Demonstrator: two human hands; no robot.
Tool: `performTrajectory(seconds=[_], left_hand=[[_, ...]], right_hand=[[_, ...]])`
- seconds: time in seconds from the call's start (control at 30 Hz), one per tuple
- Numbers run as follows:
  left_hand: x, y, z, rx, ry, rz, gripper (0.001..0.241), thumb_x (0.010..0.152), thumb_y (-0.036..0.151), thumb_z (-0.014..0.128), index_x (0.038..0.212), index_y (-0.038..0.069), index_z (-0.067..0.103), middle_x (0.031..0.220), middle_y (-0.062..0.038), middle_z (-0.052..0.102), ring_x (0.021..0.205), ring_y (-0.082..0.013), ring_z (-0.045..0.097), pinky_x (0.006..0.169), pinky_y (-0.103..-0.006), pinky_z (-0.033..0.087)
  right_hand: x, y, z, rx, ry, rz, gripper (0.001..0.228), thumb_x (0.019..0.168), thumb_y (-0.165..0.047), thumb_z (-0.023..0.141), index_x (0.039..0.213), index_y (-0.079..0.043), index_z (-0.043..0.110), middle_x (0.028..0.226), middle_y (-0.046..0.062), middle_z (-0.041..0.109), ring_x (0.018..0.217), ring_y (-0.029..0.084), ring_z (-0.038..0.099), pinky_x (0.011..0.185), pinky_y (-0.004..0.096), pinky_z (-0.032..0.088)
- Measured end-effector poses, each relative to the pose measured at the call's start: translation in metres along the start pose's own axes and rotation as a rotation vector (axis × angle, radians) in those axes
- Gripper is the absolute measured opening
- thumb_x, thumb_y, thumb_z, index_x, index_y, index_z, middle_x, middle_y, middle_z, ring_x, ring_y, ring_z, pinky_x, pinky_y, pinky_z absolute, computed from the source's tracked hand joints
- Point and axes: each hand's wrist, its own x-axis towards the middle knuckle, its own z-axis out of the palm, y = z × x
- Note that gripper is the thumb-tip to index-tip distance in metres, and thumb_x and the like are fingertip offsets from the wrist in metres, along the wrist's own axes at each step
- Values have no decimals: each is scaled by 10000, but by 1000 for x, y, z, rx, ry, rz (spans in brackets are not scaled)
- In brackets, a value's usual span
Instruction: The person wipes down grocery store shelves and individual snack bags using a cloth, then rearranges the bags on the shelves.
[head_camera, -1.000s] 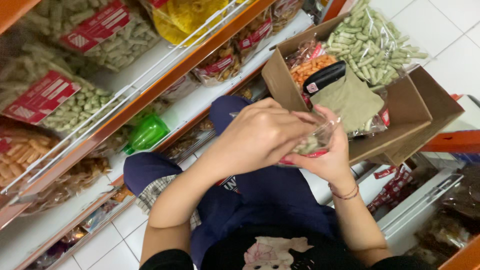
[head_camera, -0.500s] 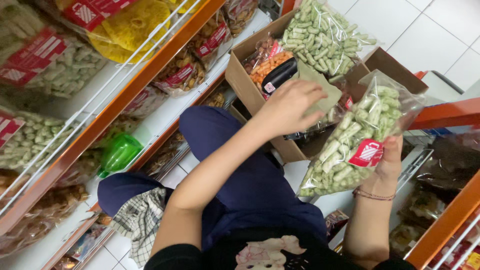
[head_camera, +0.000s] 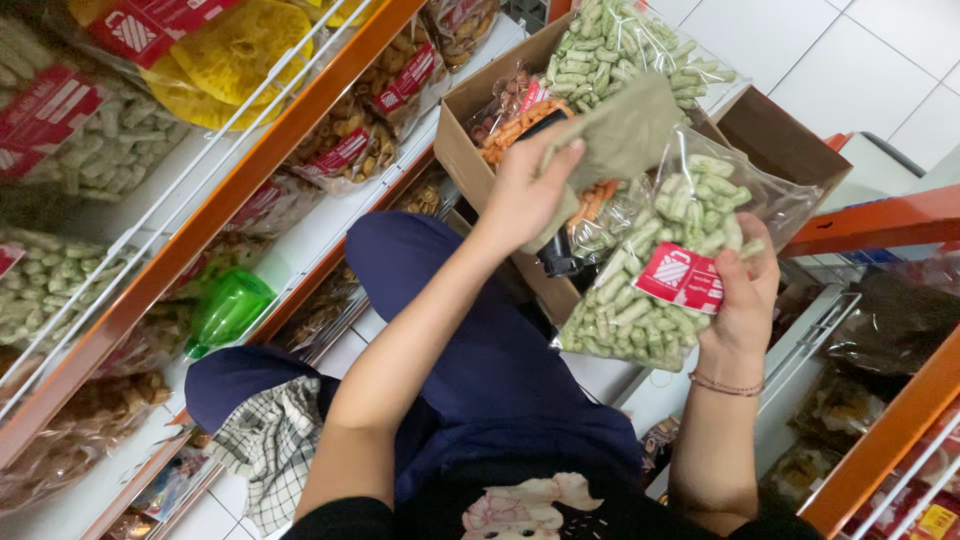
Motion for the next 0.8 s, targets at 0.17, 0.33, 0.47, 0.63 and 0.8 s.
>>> performTrajectory(seconds=[0.17,0.33,0.47,0.63,0.8], left_hand=[[-64,31,-31,19,120,459,439,1067,177,572,1489,60,552,1617,-202,478,1520,-352,421,1318,-420,304],[-119,65,-23,611,179,718,467,1014,296,699,1467,309,587,1684,-193,306,1569,-338,301,1324,-558,127],[-139,80,-33,809,218,652,527,954,309,717,1471,348,620,1677,-175,365,1584,-334,308,1320,-649,113],[-167,75,-62,699,266,638,597,930,484,761,1476,385,542,1676,-180,316,1615,-412,221,1293,-669,137],[-178,57,-76,811,373,545,584,960,373,728,1509,298,545,1686,-145,337,1621,-428,229,1321,-639,181]], right_hand=[[-4,1,49,-179,-2,-128,491,995,-76,822,1369,-10,512,1292,97,620,1175,177,618,1050,319,520],[-25,5,121,-167,-128,-286,650,995,-95,776,1531,-7,419,1464,111,540,1362,215,551,1204,364,455],[-42,-4,150,47,-307,-71,767,1023,-227,725,1629,44,342,1574,164,480,1463,253,490,1276,384,369],[-47,10,160,17,-498,75,801,1031,-346,674,1621,37,291,1638,174,415,1531,294,427,1294,429,352],[-54,36,164,-30,-363,198,711,1102,-393,527,1533,97,243,1515,251,247,1397,338,225,1204,469,163]])
